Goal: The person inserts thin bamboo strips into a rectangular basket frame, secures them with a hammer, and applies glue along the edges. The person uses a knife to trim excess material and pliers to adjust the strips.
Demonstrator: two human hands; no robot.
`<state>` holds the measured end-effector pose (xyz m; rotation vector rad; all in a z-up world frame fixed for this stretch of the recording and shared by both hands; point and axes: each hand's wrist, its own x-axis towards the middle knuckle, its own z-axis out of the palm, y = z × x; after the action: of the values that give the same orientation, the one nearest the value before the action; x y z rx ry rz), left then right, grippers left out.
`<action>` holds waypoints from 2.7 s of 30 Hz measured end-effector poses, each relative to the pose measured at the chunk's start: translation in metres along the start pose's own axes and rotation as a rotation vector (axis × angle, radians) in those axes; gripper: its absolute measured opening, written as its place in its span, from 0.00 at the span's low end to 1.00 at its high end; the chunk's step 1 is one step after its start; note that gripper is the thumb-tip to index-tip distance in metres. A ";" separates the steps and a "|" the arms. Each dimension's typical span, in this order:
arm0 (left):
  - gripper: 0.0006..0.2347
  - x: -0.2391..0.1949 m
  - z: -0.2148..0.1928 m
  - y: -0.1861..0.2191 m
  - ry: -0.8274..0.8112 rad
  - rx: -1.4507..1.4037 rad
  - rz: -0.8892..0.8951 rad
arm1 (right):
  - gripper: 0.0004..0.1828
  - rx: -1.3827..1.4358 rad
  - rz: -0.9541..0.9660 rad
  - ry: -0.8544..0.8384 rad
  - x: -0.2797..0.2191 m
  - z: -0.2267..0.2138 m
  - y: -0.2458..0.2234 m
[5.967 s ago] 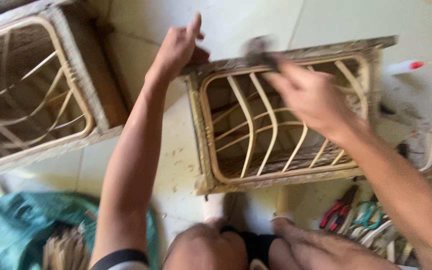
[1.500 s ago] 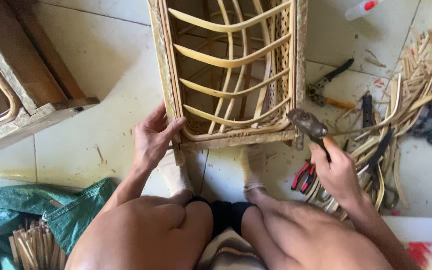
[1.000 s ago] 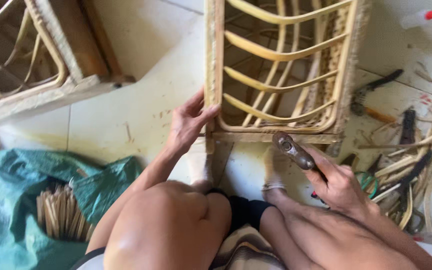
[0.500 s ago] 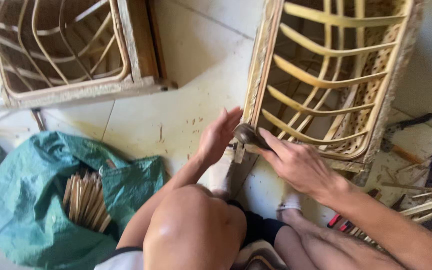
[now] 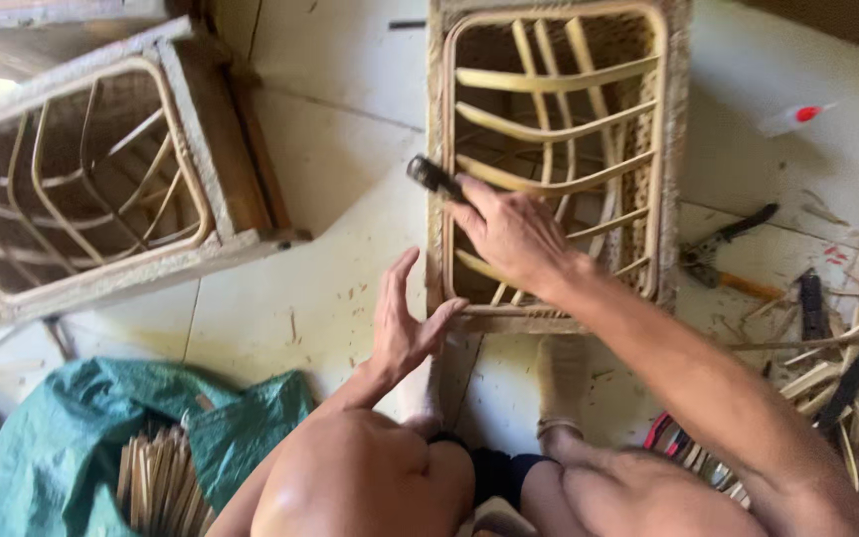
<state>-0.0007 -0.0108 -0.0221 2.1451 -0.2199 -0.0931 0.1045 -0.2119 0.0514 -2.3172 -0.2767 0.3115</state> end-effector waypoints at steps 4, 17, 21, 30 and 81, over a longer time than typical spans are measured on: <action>0.30 0.007 0.001 0.000 -0.049 0.264 0.534 | 0.24 0.133 0.095 0.108 -0.070 -0.019 0.013; 0.22 0.025 0.007 0.023 -0.327 0.351 0.600 | 0.21 0.118 1.014 0.669 -0.399 0.085 0.115; 0.22 0.024 0.000 0.023 -0.351 0.399 0.591 | 0.21 0.109 1.113 0.643 -0.423 0.119 0.145; 0.19 0.027 -0.008 0.020 -0.314 0.419 0.572 | 0.21 0.071 1.164 0.516 -0.402 0.159 0.196; 0.28 0.189 -0.016 -0.064 -0.138 -0.705 -0.462 | 0.20 -0.402 0.603 -0.816 0.092 -0.093 0.047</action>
<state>0.1947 0.0003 -0.0627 1.4478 0.2127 -0.5092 0.2250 -0.2799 0.0676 -2.4990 -0.0125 1.6381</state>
